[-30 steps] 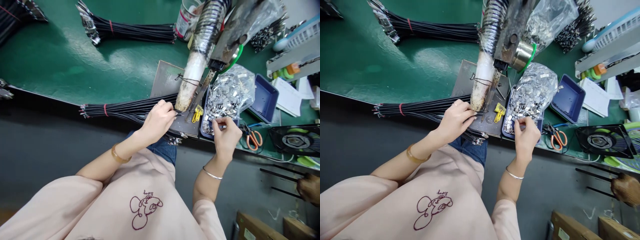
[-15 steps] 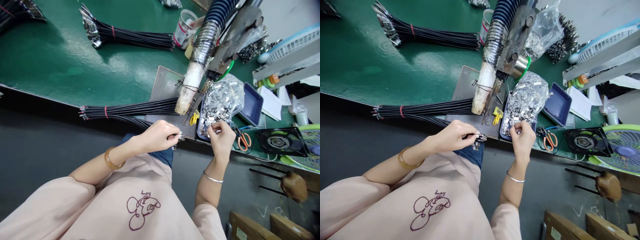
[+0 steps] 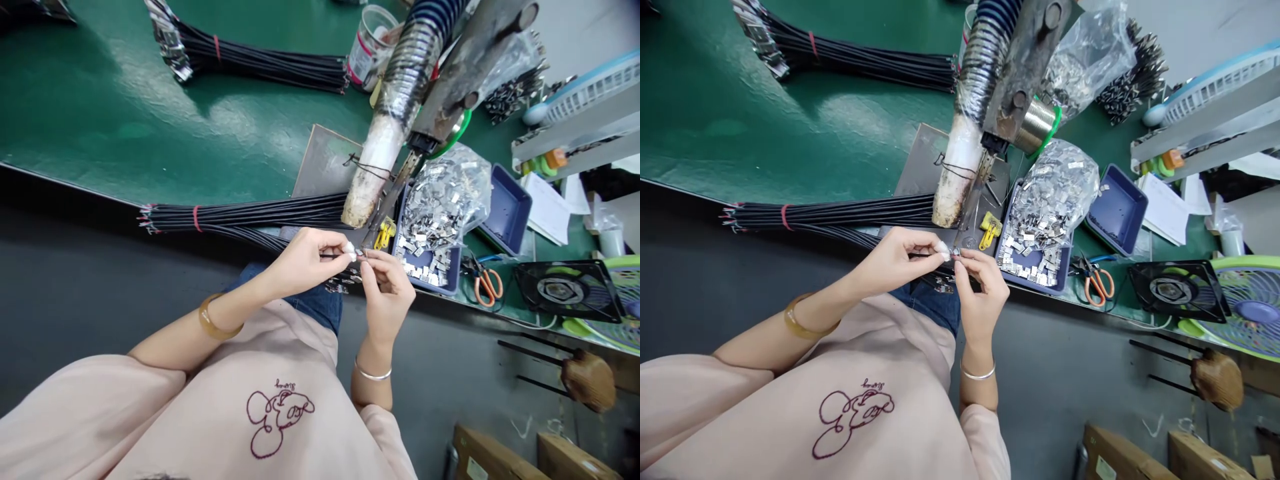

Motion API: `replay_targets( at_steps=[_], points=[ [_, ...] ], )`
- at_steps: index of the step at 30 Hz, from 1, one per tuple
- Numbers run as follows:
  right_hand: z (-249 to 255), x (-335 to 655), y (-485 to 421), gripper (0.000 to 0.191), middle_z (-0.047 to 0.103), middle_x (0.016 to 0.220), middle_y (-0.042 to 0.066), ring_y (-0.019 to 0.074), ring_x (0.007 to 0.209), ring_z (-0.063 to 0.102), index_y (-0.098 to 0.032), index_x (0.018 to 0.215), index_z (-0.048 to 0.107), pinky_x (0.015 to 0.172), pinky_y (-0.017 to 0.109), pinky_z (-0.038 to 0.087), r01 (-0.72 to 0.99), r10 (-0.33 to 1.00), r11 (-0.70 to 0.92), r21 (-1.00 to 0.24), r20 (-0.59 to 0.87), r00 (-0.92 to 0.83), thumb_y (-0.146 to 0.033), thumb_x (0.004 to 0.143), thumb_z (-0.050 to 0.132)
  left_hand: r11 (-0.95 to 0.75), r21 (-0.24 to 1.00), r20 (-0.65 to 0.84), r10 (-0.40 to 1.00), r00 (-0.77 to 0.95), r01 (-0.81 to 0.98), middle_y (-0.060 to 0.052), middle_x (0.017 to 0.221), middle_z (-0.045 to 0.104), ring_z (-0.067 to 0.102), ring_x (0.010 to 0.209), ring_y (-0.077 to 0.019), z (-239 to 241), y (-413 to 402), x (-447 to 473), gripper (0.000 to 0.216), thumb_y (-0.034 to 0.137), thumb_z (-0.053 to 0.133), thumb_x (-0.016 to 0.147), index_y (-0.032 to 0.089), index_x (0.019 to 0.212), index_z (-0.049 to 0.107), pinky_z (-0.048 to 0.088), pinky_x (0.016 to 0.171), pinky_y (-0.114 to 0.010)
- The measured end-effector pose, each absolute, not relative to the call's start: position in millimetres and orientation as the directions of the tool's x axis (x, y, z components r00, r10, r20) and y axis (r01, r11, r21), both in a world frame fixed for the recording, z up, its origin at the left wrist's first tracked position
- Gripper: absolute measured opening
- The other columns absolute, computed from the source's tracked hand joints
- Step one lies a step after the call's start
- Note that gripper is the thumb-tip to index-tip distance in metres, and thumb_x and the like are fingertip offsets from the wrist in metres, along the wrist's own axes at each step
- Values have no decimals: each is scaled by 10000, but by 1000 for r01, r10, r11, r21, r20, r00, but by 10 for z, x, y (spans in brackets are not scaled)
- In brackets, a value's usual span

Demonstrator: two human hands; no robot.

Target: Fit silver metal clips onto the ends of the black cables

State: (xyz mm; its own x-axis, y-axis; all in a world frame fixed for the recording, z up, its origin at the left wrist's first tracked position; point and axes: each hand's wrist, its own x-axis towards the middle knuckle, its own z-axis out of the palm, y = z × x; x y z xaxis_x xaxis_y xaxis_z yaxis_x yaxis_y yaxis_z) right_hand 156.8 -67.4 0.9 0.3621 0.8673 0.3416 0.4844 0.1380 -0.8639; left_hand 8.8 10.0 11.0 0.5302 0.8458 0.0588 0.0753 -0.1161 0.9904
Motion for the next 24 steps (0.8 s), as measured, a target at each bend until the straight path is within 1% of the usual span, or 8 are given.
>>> replay_targets(
  at_steps=[5,10,13,15,17,19,22,24],
  points=[
    [-69,1578,-642,34,735,1002,37,134,937,716,-227,883,737,770,251,613,340,882,141,-930,274,384,-220,863,710,-230,960,119,851,512,159,5,628,586,429,561,-71,82,87,83,170,207,616,843,99,740,698,312,523,-202],
    [-132,1592,-628,27,736,1013,49,144,942,720,-216,841,717,779,262,615,237,909,95,-967,181,374,-241,851,714,-263,955,152,833,532,140,19,610,567,410,547,-66,95,84,68,162,208,634,851,106,747,706,312,512,-196],
    [-130,1623,-628,38,738,1014,52,158,951,723,-213,825,703,797,286,621,204,926,89,-975,156,343,-243,848,710,-294,947,178,814,553,129,27,596,551,405,547,-64,106,96,51,158,190,638,852,106,733,700,316,523,-197],
    [-93,1638,-644,20,738,1018,47,157,959,721,-219,833,705,799,285,619,252,930,99,-963,179,321,-225,852,702,-332,934,196,788,584,134,18,624,582,428,564,-67,108,108,38,143,170,630,854,109,749,705,326,542,-200],
    [-49,1638,-667,33,736,1037,44,159,968,719,-224,841,709,815,295,616,358,925,105,-928,223,306,-199,855,692,-367,918,199,751,629,147,4,667,617,449,583,-72,105,121,25,132,152,616,854,113,771,711,330,555,-204],
    [-27,1621,-687,45,732,1053,43,160,956,722,-224,843,706,820,306,617,412,921,112,-904,250,297,-192,862,681,-367,916,174,726,665,161,9,649,601,432,571,-71,99,129,15,143,150,597,860,115,768,700,318,545,-207],
    [-56,1580,-698,43,729,1062,45,167,945,729,-221,845,699,796,313,622,418,907,128,-899,276,317,-216,877,670,-279,948,108,735,669,153,35,574,512,387,537,-66,89,135,17,190,187,561,887,116,736,651,294,521,-207],
    [-92,1558,-697,38,733,1067,48,180,977,726,-224,868,706,831,341,622,491,880,137,-860,333,339,-220,880,670,-184,975,63,765,642,123,33,582,504,403,542,-67,83,139,32,203,220,558,893,113,742,640,306,520,-203]
  ],
)
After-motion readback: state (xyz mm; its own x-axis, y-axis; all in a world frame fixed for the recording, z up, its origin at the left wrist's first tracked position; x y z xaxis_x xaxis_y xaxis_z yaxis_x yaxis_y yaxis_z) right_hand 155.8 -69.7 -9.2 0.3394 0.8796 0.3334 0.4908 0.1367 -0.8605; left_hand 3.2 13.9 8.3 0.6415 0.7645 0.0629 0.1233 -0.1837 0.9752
